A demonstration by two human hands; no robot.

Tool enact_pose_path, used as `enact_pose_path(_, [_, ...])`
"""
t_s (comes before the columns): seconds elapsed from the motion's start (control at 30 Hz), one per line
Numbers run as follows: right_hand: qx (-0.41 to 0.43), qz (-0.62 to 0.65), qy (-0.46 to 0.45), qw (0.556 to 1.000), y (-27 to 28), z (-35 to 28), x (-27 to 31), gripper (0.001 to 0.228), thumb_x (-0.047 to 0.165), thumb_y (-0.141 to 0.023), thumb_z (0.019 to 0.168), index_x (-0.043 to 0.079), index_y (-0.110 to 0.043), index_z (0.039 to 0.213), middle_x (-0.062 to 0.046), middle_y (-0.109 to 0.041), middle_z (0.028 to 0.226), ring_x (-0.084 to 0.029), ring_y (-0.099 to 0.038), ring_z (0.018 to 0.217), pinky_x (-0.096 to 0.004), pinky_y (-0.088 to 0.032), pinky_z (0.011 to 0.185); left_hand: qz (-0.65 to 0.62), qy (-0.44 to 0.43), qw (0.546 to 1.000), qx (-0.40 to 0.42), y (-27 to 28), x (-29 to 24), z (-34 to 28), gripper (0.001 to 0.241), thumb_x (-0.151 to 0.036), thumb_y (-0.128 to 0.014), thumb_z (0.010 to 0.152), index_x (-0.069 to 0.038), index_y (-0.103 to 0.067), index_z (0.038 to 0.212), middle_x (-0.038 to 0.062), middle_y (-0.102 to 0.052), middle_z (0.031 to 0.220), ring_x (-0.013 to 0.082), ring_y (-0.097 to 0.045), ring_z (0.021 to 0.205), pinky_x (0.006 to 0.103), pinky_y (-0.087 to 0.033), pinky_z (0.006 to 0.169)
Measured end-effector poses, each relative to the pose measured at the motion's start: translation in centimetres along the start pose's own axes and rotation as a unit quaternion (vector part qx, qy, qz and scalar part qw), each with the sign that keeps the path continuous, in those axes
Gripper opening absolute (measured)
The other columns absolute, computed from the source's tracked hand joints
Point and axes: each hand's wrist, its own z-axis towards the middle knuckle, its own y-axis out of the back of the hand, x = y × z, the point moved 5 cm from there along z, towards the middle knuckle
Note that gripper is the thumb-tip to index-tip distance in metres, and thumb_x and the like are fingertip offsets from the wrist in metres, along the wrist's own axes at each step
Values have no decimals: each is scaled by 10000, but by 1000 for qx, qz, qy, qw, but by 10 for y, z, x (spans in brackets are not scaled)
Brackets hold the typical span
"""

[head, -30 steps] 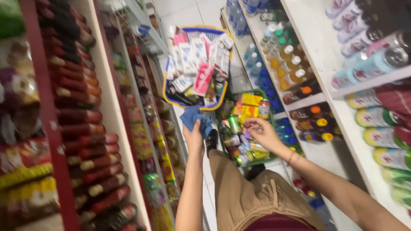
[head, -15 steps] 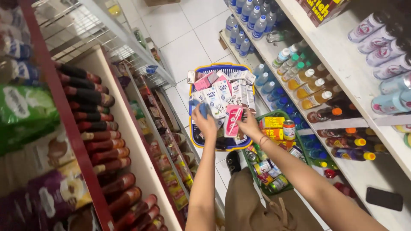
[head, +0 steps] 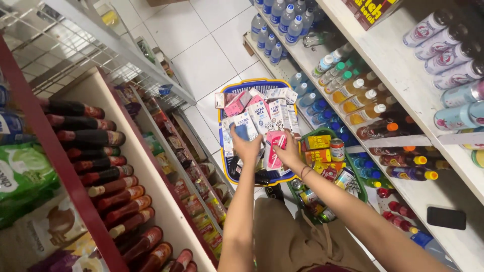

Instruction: Cleaning shelves and stocking milk cartons in a grocery store.

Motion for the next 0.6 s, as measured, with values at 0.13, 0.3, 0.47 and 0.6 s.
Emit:
enact_pose_path(0.13, [-10, -22, -50, 998, 25, -16, 29, 858, 302, -782, 825, 23, -371, 1524, -301, -441, 1455, -439, -430, 1360, -456, -369, 1127, -97, -34, 994, 36, 22, -1, -11, 1006, -193, -875, 631, -67, -389, 1503, 226, -607, 1392, 324, -617, 1260, 384, -474, 1079])
enact_pose_path(0.3, [24, 159, -8, 987, 66, -37, 79, 674, 302, -674, 950, 64, -411, 1523, -204, -523, 1419, -318, -503, 1327, -388, -402, 1111, -107, -185, 971, 108, 66, -115, -92, 1031, -90, -864, 616, -41, -339, 1501, 253, -544, 1415, 359, -574, 1276, 414, -437, 1084])
enact_pose_path(0.47, [21, 446, -52, 893, 113, -73, 59, 499, 255, -672, 990, -63, -600, 1368, -157, -692, 1259, -230, -657, 1110, -359, -536, 955, 22, -359, 898, 252, 67, -143, -158, 789, 102, -663, 747, -62, -569, 1513, 217, -616, 1512, 401, -534, 1446, 430, -406, 1194])
enact_pose_path(0.6, [-8, 564, -115, 817, 182, -116, 50, 454, 303, -583, 978, 19, -543, 1330, -111, -716, 1105, -214, -710, 932, -367, -603, 789, -91, -322, 912, 236, 74, -212, -178, 634, 34, -654, 754, -65, -608, 1378, 222, -616, 1437, 390, -605, 1362, 428, -449, 1145])
